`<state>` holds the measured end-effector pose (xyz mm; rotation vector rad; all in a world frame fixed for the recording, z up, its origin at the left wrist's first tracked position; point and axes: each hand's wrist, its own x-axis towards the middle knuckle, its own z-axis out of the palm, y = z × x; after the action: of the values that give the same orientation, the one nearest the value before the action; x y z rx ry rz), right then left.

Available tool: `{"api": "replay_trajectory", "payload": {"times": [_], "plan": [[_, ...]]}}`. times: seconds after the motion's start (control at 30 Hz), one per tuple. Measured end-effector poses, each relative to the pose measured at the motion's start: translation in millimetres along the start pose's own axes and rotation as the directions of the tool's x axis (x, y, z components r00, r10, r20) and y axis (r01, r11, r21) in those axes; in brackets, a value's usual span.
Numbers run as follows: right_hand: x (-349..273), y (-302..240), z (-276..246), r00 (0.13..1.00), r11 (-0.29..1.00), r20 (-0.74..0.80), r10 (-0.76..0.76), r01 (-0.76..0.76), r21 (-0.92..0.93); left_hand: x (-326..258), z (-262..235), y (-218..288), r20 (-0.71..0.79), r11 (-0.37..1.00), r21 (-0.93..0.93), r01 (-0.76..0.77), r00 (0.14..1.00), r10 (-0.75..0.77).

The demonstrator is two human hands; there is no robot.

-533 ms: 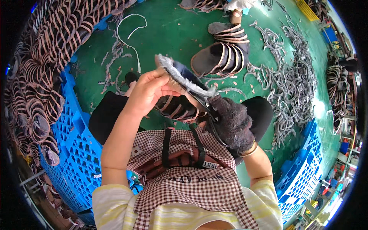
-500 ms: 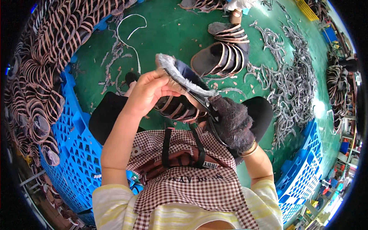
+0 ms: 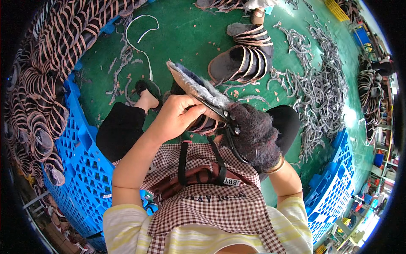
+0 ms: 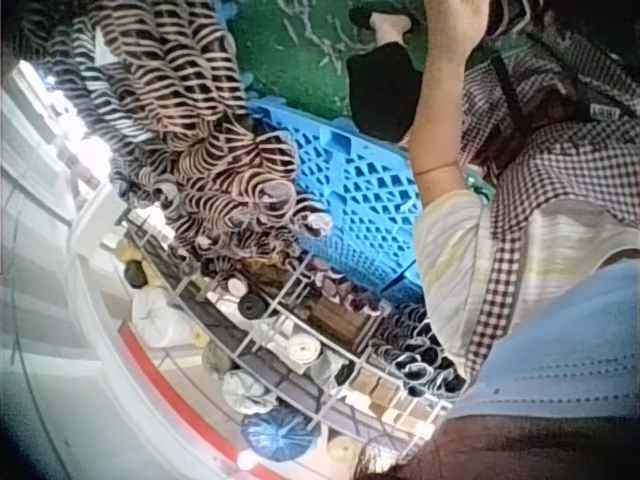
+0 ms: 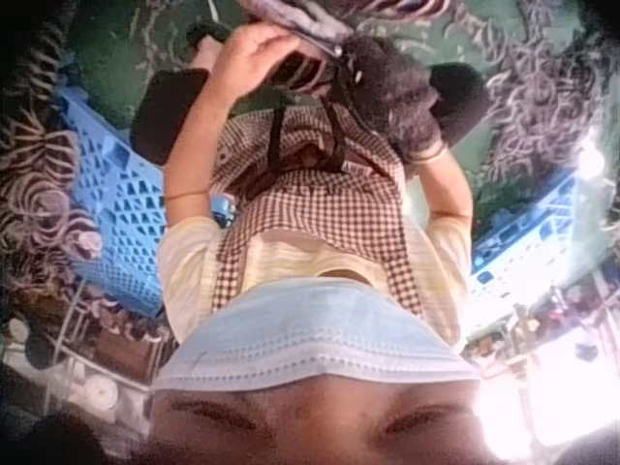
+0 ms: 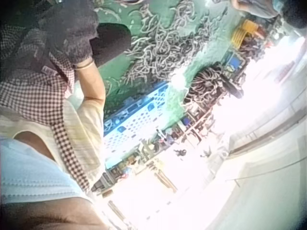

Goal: Trim excess material from slipper uppers using scissors.

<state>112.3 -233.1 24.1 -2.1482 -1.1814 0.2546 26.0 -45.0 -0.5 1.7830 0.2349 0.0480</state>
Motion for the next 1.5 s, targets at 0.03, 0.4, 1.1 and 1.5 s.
{"api": "replay_trajectory", "payload": {"times": [0.03, 0.4, 1.1, 1.5], "plan": [[1, -3, -3, 1.0, 1.0, 0.0, 0.0, 0.0, 0.001, -1, -1, -4, 0.0, 1.0, 0.0, 0.001, 1.0, -0.001], [-26, 75, 52, 0.952, 0.987, -0.258, -0.163, 0.16, -0.031, -15, 42, -39, 0.02, 0.839, 0.238, -0.489, 0.866, 0.499], [-8, 44, -1, 0.966, 0.967, -0.156, -0.206, 0.176, -0.187, 22, -38, -25, -0.323, 0.571, -0.776, -0.267, 0.946, 0.002], [-3, 30, -4, 0.989, 0.985, -0.009, -0.149, 0.147, -0.091, 6, -43, -34, -0.334, 0.579, -0.764, -0.285, 0.942, 0.023]]}}
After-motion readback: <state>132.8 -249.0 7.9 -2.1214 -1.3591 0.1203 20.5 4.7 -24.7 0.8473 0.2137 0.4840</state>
